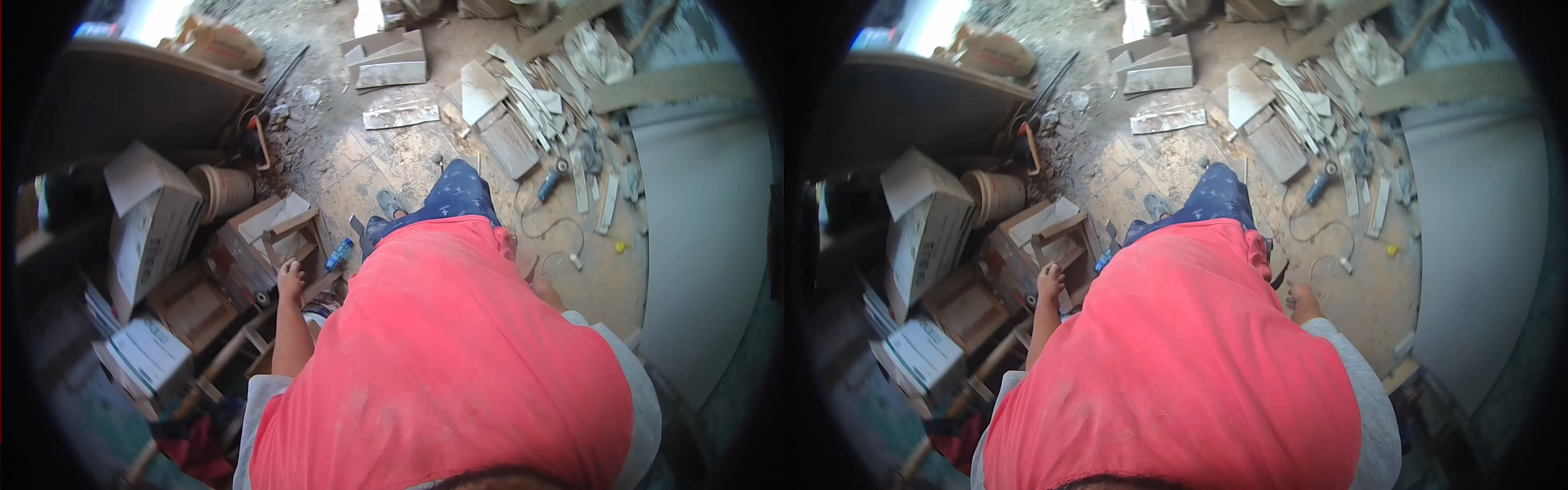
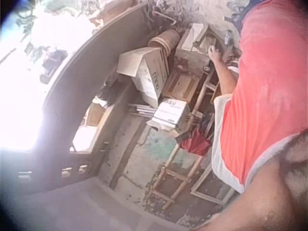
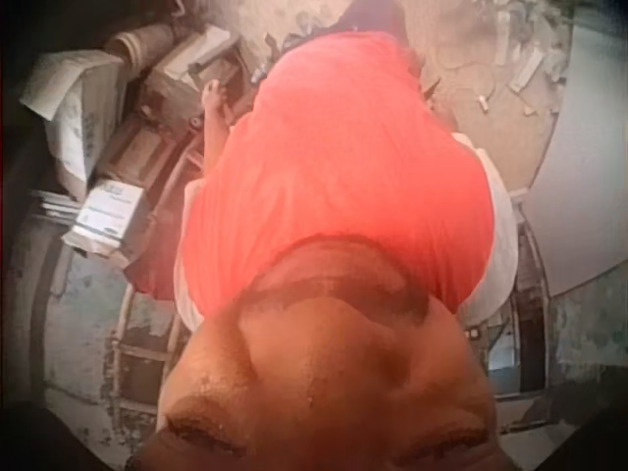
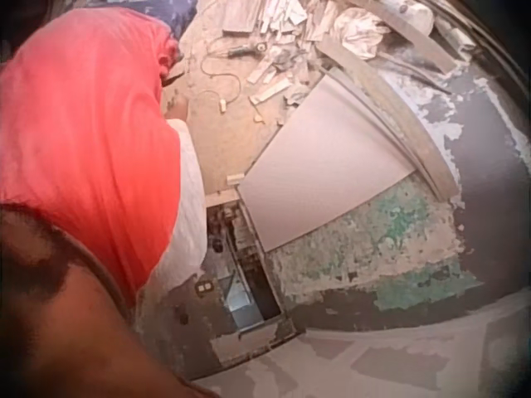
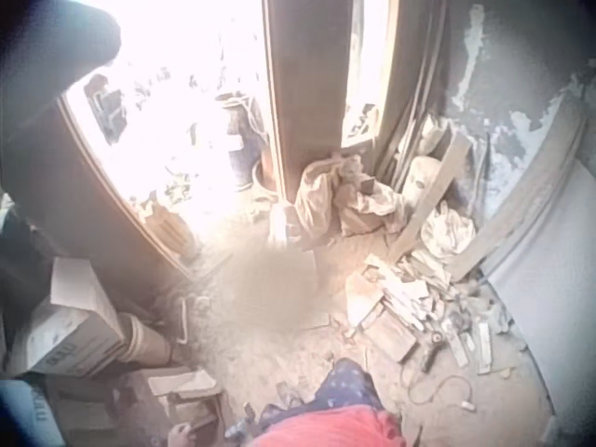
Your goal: The person selects and aligns tile pieces, marks a cut line on a tile piece with a marking tool, and cuts along the edge of the tile using an angle grinder.
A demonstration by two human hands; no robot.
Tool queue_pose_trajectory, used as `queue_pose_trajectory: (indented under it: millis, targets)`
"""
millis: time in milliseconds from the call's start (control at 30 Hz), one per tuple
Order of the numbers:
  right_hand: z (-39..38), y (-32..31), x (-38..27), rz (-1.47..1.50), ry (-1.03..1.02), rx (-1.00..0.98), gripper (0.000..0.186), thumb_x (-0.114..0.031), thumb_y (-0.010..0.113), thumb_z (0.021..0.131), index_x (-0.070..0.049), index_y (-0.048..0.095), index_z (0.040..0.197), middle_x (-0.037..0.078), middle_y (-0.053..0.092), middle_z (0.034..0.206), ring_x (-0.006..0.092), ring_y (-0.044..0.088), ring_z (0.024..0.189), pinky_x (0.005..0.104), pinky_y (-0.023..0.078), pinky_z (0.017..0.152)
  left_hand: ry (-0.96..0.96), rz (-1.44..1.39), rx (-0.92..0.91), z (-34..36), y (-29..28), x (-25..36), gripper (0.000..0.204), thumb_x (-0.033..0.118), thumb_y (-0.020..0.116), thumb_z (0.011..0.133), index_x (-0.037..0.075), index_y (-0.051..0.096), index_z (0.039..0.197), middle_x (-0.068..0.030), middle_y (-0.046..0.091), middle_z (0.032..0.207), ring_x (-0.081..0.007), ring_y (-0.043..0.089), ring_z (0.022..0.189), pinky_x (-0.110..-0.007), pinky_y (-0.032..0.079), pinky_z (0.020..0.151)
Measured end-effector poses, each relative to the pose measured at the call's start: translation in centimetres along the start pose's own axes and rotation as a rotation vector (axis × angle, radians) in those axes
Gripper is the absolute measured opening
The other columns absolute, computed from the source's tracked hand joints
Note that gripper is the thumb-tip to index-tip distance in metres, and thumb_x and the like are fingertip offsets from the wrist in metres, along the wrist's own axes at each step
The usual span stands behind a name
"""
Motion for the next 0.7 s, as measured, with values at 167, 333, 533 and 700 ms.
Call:
queue_pose_trajectory:
  millis: [167,333,533,700]
  targets:
    - [-7.3,7.1,2.4,-0.103,-0.202,-0.022,0.046,-0.043,0.061,0.091,-0.009,0.058,0.122,0.01,0.061,0.102,0.0241,0.06,0.077,0.0402,0.049,0.065,0.036,0.071,-0.066,2.2,-0.1,6.2,0.036,0.025,0.058,0.094,0.006,0.055,0.125,0.0008,0.06,0.09,-0.0057,0.05,0.066,-0.022,0.038,0.051]
    - [-4.9,8.3,-6.1,0.201,-0.343,0.144,0.04,-0.041,0.064,0.089,-0.011,0.063,0.114,0.008,0.061,0.078,0.0201,0.055,0.057,0.0366,0.044,0.048,0.198,0.412,-0.307,3.5,4.4,5.9,0.036,0.024,0.059,0.094,0.005,0.06,0.124,0.0003,0.06,0.087,-0.008,0.052,0.067,-0.024,0.042,0.057]
    - [-5.3,5.9,-14.9,0.184,-0.621,0.126,0.043,-0.04,0.064,0.089,-0.013,0.06,0.123,0.007,0.065,0.095,0.0187,0.061,0.079,0.0346,0.047,0.058,0.156,0.419,-0.325,5.7,5.8,7.0,0.037,0.028,0.059,0.094,0.005,0.061,0.124,-0.0013,0.063,0.092,-0.0094,0.054,0.071,-0.025,0.044,0.06]
    - [-4.5,3.3,-18.2,0.028,-0.518,0.024,0.043,-0.039,0.066,0.088,-0.01,0.06,0.119,0.006,0.064,0.089,0.0192,0.059,0.072,0.0345,0.045,0.055,0.057,0.208,-0.054,7.1,8.1,6.9,0.037,0.03,0.058,0.095,0.01,0.059,0.127,0.0005,0.063,0.09,-0.0106,0.055,0.069,-0.026,0.044,0.058]
Point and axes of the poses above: each hand's wrist, its own z-axis towards the middle knuckle, its own y-axis out of the palm, x = y × z, the point moved 1 cm from there along z, towards the middle knuckle
